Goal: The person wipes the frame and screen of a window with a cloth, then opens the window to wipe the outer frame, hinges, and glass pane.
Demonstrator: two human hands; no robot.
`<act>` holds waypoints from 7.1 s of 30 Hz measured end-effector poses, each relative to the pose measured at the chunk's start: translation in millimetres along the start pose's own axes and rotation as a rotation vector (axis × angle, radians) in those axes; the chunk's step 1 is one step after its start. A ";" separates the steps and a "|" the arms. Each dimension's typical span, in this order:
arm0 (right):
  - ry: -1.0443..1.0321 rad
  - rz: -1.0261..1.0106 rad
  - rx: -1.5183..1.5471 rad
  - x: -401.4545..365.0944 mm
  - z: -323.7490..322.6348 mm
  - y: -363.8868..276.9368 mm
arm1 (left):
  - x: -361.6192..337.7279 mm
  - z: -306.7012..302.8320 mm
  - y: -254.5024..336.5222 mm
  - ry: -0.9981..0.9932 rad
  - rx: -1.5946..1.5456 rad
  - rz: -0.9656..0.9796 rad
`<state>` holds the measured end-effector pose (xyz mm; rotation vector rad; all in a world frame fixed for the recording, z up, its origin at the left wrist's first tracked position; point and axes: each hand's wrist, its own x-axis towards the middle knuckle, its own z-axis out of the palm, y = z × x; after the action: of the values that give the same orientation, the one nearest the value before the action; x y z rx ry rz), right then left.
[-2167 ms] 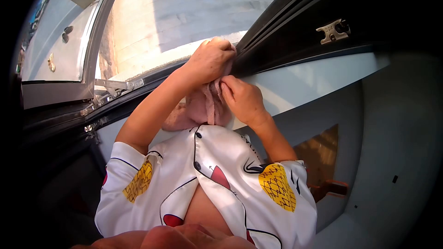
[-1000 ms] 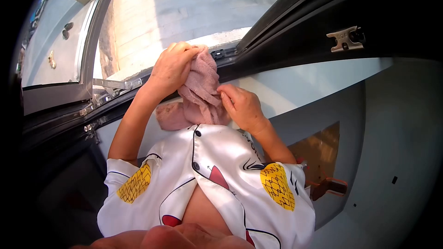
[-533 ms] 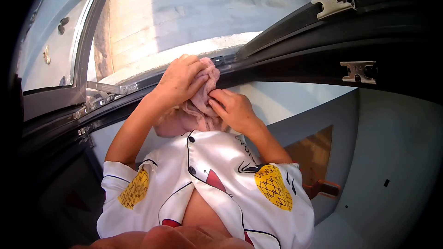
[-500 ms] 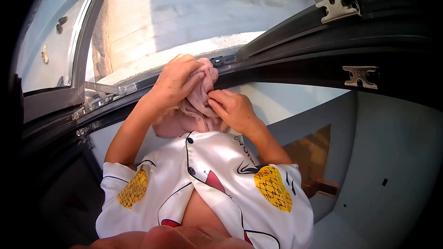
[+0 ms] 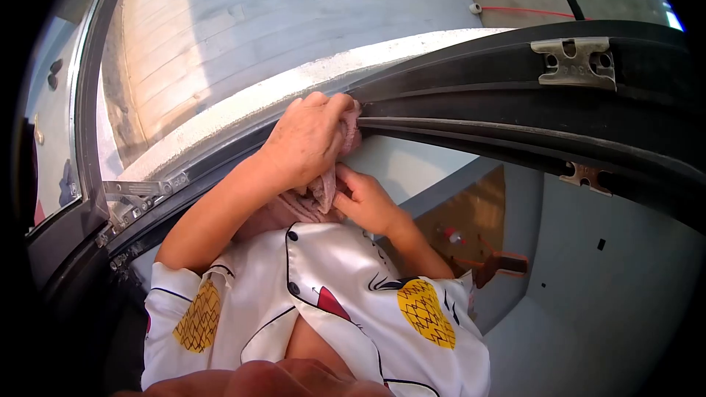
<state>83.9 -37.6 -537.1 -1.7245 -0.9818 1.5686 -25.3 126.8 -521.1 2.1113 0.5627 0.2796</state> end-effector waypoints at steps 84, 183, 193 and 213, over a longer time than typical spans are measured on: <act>-0.531 -0.215 0.324 88.6 279.8 -181.3 | -381.2 -31.0 -15.4 1.271 -0.525 -0.479; -0.467 -1.000 -1.443 109.9 274.5 -164.6 | -336.4 -28.2 -21.2 0.920 -0.001 -0.666; -0.258 -0.805 -1.158 99.3 191.7 -148.7 | -308.4 -24.4 -25.4 0.781 -0.031 -0.369; -0.624 -1.046 -1.259 140.3 356.5 -149.8 | -370.8 -39.8 -42.8 1.119 -0.051 -0.675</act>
<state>-284.6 145.1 -531.9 -0.7868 -2.9585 0.6701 -376.3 -6.0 -529.2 1.4295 1.8133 1.0588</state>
